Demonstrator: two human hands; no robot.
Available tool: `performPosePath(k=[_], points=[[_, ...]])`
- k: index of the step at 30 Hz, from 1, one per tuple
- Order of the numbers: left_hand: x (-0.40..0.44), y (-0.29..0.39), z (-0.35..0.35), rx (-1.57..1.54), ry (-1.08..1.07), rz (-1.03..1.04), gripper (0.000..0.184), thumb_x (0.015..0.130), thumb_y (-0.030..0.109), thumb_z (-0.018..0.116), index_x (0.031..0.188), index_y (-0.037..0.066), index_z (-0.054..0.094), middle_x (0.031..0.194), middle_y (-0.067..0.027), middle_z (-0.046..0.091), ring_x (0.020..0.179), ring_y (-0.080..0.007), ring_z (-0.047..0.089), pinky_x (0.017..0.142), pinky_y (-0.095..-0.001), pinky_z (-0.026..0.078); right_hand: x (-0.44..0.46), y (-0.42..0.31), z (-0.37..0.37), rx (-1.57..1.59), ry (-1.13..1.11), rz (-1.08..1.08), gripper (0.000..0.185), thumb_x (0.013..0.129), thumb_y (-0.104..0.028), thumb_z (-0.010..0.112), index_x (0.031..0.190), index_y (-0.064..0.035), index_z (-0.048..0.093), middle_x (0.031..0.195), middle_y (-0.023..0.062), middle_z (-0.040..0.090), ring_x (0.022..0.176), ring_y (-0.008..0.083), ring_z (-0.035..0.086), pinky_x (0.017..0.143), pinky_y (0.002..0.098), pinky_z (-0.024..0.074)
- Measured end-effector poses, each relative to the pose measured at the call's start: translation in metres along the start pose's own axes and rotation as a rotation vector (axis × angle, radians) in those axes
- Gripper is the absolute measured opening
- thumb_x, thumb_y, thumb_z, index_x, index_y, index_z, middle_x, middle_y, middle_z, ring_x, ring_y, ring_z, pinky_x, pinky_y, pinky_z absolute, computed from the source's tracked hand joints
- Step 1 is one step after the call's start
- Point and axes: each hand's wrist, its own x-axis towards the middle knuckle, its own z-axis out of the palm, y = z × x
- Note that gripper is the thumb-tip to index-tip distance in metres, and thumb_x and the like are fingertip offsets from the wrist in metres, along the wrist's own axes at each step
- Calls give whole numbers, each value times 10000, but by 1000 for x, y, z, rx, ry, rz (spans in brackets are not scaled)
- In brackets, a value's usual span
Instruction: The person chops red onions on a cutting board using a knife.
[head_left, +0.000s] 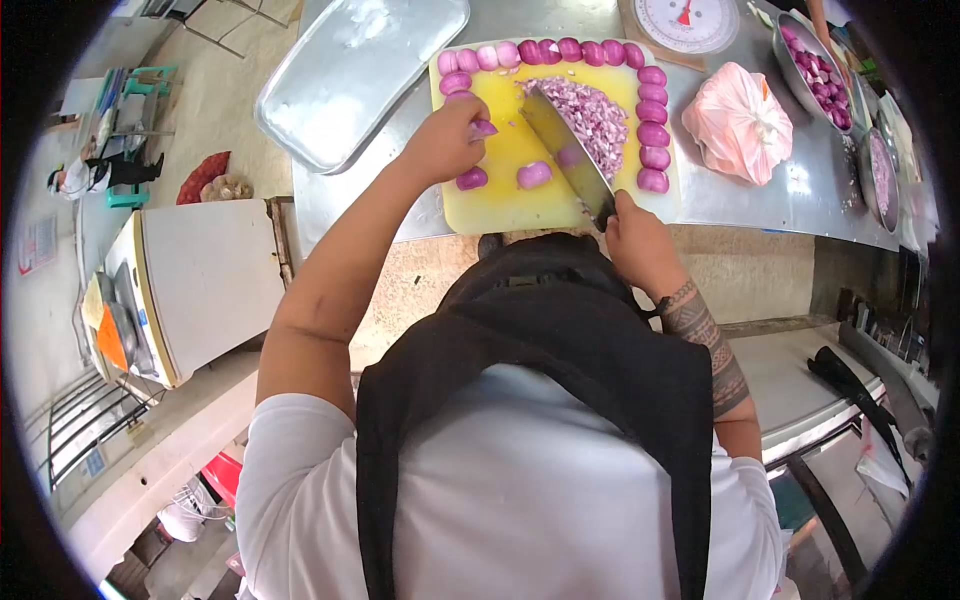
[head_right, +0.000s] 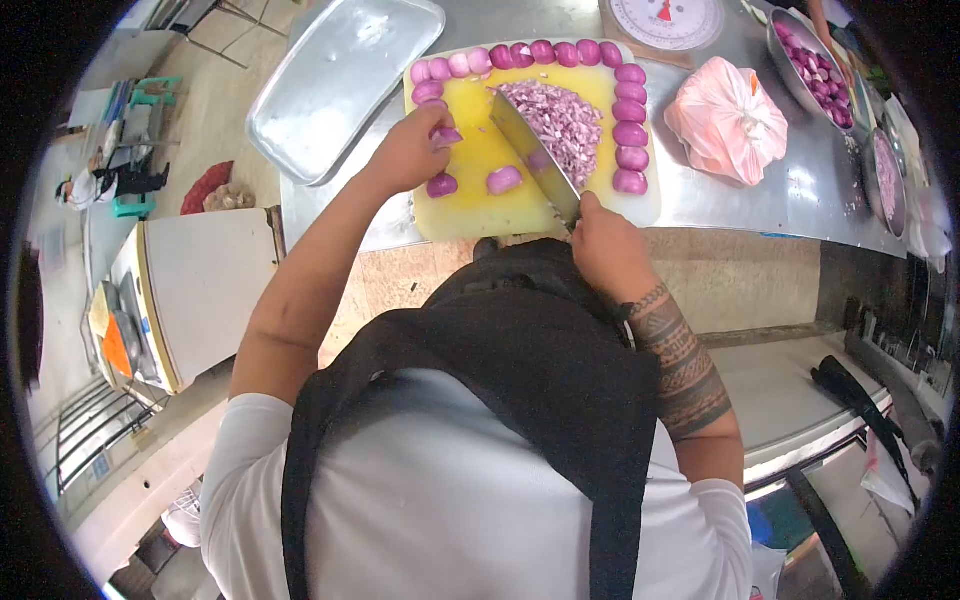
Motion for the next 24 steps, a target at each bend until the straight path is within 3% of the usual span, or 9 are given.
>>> performPosePath(k=[4,5,8,11,14,17,24], points=[[-24,-4,-8,-160,95,7,462,811,137,710,1256,77,603,1007,-162,713,907,-338,711,811,-424,554,-2,-6,-1,-1,0,16,185,971,-151,571,1088,-23,506,835,261,696,814,473,694,718,597,533],[-28,-7,-10,-208,91,15,446,859,155,729,1277,71,597,1008,-137,702,837,-260,712,776,-369,564,-3,-7,-2,9,4,14,180,972,-150,570,1083,-25,503,835,261,696,814,473,694,718,597,533],[-33,-17,-2,-677,103,-146,395,943,150,700,1312,67,585,1064,-114,682,861,-187,696,776,-327,566,-4,-9,2,-4,19,14,176,974,-149,568,1077,-25,497,833,263,694,818,474,694,721,595,535],[-35,-22,-2,-1136,42,-342,363,989,117,673,1334,60,575,1128,-108,647,928,-174,692,793,-326,576,-6,-16,-1,-17,18,38,166,978,-146,565,1071,-27,494,834,264,694,824,473,696,721,591,537],[-38,-25,0,-1114,120,-282,381,969,65,703,1329,50,581,1196,-86,639,1029,-200,690,870,-336,590,-7,-22,0,-53,10,58,159,980,-145,564,1068,-32,495,829,263,693,821,473,696,721,590,537],[-45,-18,-7,-477,307,19,382,948,54,721,1311,65,602,1196,-101,645,1078,-207,681,889,-330,589,-10,-30,0,-63,18,76,157,982,-147,564,1069,-37,494,824,262,694,817,471,698,721,592,536],[-37,-39,-2,-115,300,189,389,863,37,753,1236,68,644,1201,-141,639,1091,-316,646,956,-401,534,-13,-37,3,-83,38,94,166,982,-156,568,1068,-34,497,821,265,693,812,481,693,711,597,535]])
